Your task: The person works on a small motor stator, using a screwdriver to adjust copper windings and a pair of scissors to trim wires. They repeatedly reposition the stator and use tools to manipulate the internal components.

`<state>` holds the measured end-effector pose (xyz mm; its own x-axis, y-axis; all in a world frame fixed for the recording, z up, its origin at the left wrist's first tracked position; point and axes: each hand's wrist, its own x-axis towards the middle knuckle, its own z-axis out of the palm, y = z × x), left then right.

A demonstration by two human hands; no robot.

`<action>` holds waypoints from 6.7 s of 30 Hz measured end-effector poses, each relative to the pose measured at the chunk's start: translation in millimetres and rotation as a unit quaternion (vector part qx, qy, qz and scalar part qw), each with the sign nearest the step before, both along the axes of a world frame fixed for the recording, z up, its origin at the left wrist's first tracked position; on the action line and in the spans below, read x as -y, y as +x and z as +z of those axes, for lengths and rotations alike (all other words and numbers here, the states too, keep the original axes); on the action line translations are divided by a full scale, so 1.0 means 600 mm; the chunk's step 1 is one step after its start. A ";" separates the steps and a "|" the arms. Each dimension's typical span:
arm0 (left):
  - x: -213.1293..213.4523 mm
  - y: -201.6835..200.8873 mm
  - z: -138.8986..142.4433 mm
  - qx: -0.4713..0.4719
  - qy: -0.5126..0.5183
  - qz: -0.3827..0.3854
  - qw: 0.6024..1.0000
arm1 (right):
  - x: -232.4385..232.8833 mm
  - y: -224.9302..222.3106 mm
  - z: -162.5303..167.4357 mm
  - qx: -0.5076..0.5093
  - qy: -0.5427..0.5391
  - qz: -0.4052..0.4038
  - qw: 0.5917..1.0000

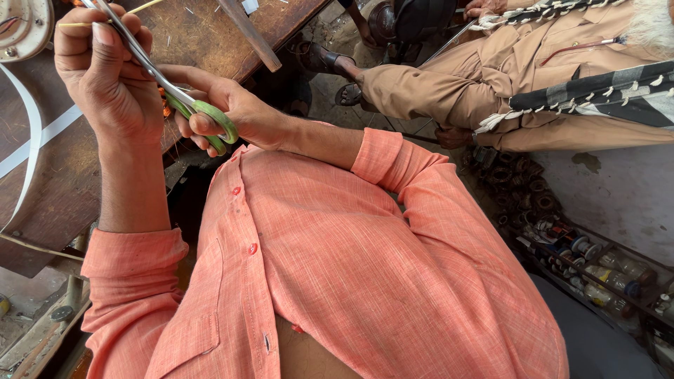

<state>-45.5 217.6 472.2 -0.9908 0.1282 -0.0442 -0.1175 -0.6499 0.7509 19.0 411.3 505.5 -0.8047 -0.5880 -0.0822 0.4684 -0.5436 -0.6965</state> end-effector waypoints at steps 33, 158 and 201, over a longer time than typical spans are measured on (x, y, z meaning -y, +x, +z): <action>-0.018 -0.011 0.005 0.025 0.022 0.042 0.999 | 0.000 0.000 0.009 0.069 -0.035 0.025 0.997; 0.018 -0.012 -0.015 0.145 -0.341 -0.008 0.929 | -0.057 -0.037 -0.102 -0.210 0.754 0.052 0.620; 0.010 -0.021 0.013 -0.159 -0.602 -0.045 0.781 | -0.066 -0.063 -0.028 0.013 0.316 0.106 0.943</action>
<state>-58.1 211.7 479.7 -0.9654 0.2537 0.0597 0.1949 0.5506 0.8117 -19.0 450.9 489.0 -0.6682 -0.5623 -0.4871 0.5406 0.0828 -0.8372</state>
